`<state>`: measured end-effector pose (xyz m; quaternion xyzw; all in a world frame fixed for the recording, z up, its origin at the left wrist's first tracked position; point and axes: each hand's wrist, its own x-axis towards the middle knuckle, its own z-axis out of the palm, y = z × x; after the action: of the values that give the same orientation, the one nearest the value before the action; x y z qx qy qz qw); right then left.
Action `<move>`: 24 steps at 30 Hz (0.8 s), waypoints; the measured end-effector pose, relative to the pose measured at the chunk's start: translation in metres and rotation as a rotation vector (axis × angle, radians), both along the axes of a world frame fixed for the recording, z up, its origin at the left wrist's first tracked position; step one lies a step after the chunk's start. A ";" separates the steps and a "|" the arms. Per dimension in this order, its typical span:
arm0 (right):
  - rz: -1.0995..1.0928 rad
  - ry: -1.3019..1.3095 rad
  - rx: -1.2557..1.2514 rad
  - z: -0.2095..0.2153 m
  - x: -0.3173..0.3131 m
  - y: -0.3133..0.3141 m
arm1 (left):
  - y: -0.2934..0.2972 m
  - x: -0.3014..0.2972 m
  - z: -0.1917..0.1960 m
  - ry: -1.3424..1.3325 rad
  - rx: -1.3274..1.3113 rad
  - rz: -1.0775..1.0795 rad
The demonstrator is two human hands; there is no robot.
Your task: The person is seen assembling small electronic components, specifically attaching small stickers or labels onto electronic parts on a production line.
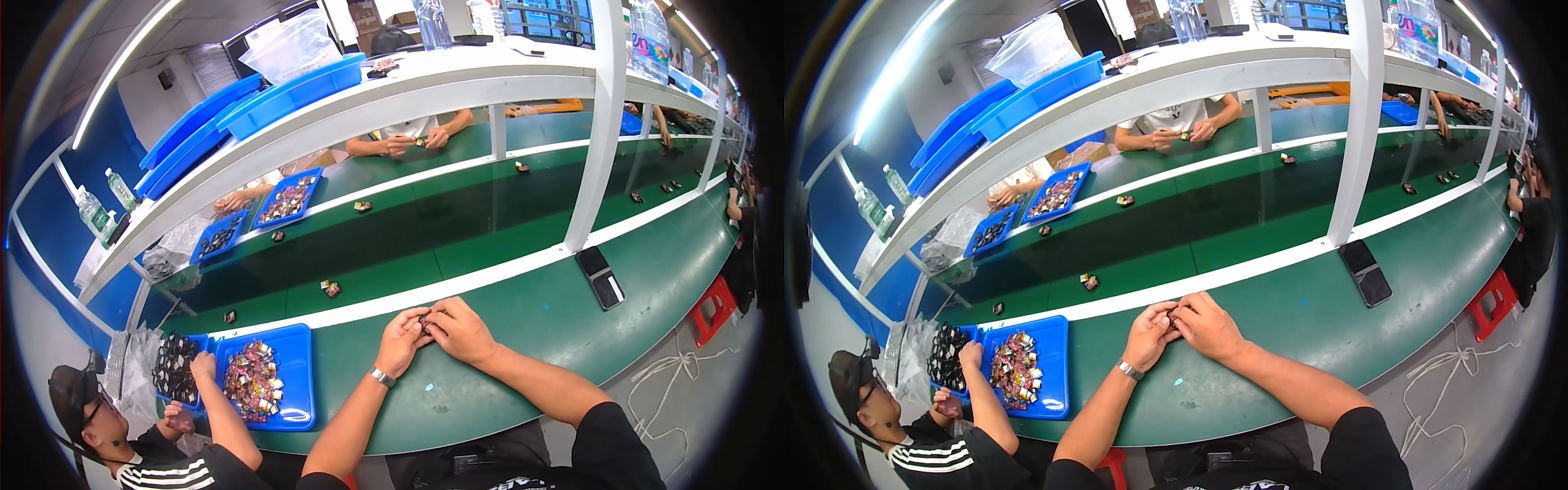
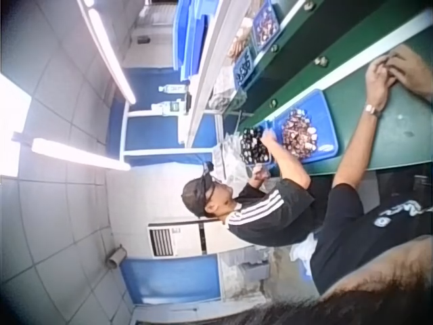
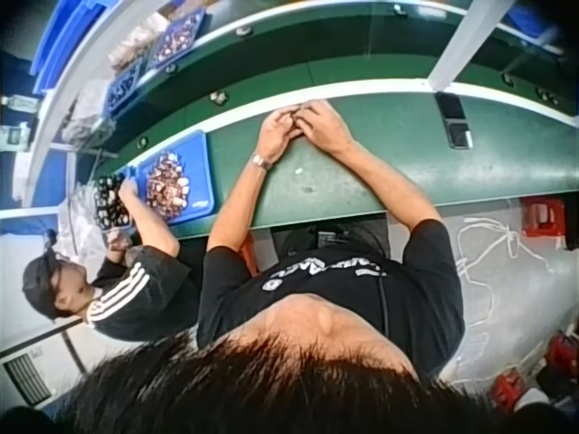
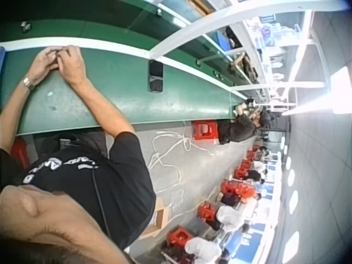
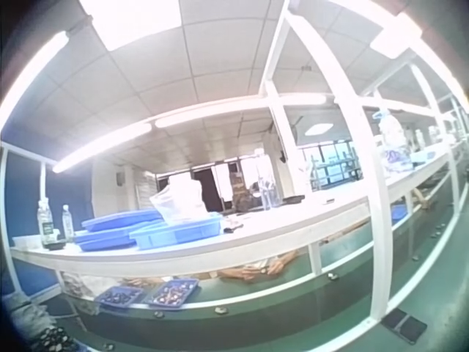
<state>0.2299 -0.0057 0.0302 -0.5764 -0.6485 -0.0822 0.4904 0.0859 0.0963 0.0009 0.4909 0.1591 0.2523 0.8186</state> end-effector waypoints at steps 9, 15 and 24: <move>-0.053 -0.022 -0.048 -0.001 -0.004 -0.002 | 0.000 0.000 -0.003 0.030 0.004 0.008; -0.082 -0.051 -0.017 -0.002 -0.004 -0.002 | -0.002 -0.001 0.003 0.017 0.005 0.008; 0.070 0.297 -0.059 -0.014 0.000 0.004 | -0.011 0.009 -0.001 0.170 0.223 0.219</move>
<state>0.2294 -0.0021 0.0161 -0.5731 -0.5909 0.0400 0.5664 0.0947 0.0851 -0.0002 0.5778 0.2516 0.3136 0.7103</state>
